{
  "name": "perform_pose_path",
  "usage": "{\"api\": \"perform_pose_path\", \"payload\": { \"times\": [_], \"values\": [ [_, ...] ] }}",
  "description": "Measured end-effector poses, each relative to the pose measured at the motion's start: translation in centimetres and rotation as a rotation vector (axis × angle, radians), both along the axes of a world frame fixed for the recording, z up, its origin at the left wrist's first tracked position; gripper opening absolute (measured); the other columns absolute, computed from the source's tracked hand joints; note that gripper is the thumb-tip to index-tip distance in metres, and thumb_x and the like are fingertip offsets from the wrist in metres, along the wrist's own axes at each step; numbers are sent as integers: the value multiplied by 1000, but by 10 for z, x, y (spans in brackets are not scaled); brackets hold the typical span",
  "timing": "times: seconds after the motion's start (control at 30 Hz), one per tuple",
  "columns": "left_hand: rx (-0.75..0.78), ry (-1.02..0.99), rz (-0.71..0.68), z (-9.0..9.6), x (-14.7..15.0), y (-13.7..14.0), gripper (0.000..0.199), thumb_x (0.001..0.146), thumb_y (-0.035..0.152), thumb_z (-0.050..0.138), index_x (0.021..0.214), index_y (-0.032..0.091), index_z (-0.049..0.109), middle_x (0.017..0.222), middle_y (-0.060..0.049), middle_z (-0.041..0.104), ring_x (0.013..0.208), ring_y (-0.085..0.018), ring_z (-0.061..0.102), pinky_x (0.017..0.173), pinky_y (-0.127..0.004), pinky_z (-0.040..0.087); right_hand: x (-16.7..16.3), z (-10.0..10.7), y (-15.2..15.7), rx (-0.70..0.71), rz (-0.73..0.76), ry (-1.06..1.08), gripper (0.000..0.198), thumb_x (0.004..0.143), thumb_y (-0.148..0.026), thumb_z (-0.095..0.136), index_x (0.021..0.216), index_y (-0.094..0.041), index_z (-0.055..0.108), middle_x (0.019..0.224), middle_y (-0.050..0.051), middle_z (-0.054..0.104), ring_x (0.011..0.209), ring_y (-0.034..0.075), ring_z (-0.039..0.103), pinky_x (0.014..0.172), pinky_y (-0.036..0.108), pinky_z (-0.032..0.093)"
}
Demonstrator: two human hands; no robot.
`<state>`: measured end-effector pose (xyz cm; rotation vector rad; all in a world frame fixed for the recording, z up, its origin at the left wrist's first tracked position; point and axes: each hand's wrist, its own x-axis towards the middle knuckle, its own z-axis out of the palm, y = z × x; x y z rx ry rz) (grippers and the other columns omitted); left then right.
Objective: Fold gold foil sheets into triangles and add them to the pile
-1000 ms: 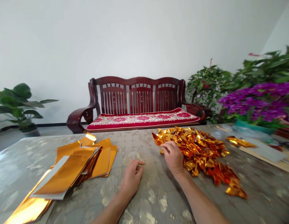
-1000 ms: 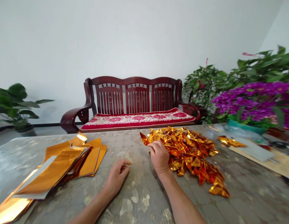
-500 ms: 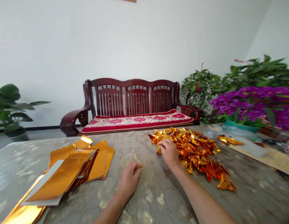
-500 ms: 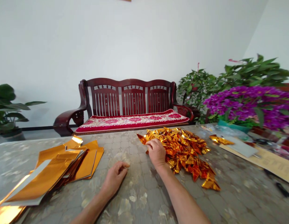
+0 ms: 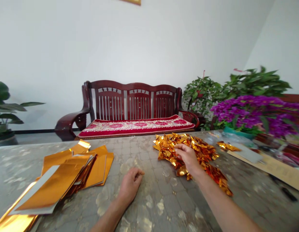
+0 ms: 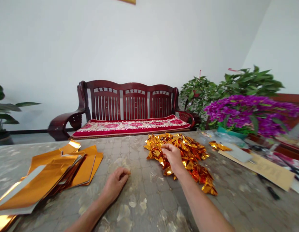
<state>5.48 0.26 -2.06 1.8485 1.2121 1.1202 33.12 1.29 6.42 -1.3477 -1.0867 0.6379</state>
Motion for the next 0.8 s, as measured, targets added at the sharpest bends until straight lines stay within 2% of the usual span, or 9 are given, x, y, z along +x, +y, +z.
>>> {"api": "perform_pose_path", "payload": {
  "times": [0.1, 0.17, 0.27, 0.33, 0.47, 0.8],
  "values": [
    [-8, -3, 9, 1, 0, 0, 18, 77, 25, 53, 81, 22, 70, 82, -3, 71, 80, -22, 64, 77, -33, 47, 0, 8, -13, -51, 83, 37, 26, 62, -35, 70, 81, -17, 68, 60, -1, 62, 53, 13, 54, 51, 25, 41],
    [-14, -16, 15, 1, 0, 0, 17, 76, 25, 54, 82, 23, 71, 81, -3, 71, 79, -22, 64, 76, -33, 46, -2, 8, -19, -27, 82, -30, 23, 65, -35, 67, 81, -18, 68, 63, 0, 65, 56, 15, 57, 54, 27, 44],
    [-20, -35, 14, 1, 0, 0, 17, 76, 24, 55, 82, 23, 71, 82, -3, 71, 79, -22, 64, 76, -32, 46, -6, 1, -25, 129, -13, -308, 16, 71, -32, 62, 78, -20, 70, 76, 4, 70, 73, 20, 63, 71, 34, 50],
    [-13, -34, 12, 1, -1, -1, 17, 77, 23, 55, 83, 23, 71, 82, -3, 72, 80, -22, 64, 77, -32, 47, -10, -7, -28, 237, -76, -526, 13, 76, -27, 58, 76, -21, 70, 84, 5, 70, 84, 22, 65, 82, 38, 49],
    [8, -15, 5, -1, -1, 0, 17, 78, 22, 54, 83, 23, 71, 84, -3, 72, 82, -22, 65, 79, -33, 47, -16, -25, -34, 266, -122, -758, 16, 80, -19, 53, 77, -23, 69, 86, 5, 69, 85, 22, 64, 80, 36, 49],
    [37, 27, -4, -5, -2, 4, 18, 78, 24, 54, 83, 22, 71, 86, -4, 73, 84, -22, 66, 81, -34, 49, -20, -59, -38, 262, -223, -772, 20, 84, -17, 50, 81, -22, 69, 87, 5, 67, 87, 20, 64, 81, 32, 49]
  ]
}}
